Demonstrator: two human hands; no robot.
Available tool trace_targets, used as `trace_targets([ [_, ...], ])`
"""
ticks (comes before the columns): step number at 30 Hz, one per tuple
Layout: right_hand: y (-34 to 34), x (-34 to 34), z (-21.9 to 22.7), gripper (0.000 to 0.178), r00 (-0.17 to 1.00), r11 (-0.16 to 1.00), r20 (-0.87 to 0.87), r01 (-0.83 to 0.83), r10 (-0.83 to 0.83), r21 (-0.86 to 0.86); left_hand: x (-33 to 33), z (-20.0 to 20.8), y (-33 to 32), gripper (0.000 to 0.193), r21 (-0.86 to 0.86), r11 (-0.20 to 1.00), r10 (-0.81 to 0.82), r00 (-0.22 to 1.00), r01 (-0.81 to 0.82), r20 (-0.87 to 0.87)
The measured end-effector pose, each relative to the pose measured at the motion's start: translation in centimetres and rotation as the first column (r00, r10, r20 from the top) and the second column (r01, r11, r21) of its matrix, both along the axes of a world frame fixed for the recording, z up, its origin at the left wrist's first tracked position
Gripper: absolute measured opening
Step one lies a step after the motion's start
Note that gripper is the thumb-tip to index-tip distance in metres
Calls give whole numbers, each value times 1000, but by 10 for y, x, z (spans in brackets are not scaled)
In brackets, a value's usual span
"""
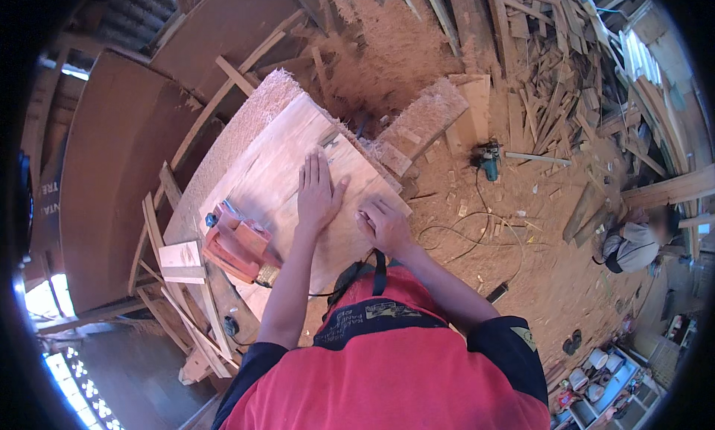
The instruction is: The person sands the surface of a wooden board using an electric orbital sander, flips the board, continues sanding, and applies wood glue from a bottle into a crack in the wood.
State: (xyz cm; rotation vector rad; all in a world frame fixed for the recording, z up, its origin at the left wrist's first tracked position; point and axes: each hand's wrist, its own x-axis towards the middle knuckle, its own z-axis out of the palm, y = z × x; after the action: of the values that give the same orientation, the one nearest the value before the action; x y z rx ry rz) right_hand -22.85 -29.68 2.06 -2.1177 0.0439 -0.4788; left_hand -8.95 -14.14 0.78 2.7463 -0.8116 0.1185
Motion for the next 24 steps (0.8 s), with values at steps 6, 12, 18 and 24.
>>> trace_targets([
  [6,-9,-1,-4,12,994,992,75,-73,81,-100,-11,3,20,82,40,997,-64,996,67,-69],
  [12,-12,-1,-4,11,991,987,50,-119,125,-105,-1,5,-17,83,44,967,-248,968,250,-39],
  [18,-7,0,-5,11,987,982,44,-151,157,-109,12,-1,-19,84,66,984,165,986,-164,-8],
  [24,-16,0,-8,10,987,985,75,-132,140,-112,-18,-7,-3,85,77,981,181,983,-180,-18],
])
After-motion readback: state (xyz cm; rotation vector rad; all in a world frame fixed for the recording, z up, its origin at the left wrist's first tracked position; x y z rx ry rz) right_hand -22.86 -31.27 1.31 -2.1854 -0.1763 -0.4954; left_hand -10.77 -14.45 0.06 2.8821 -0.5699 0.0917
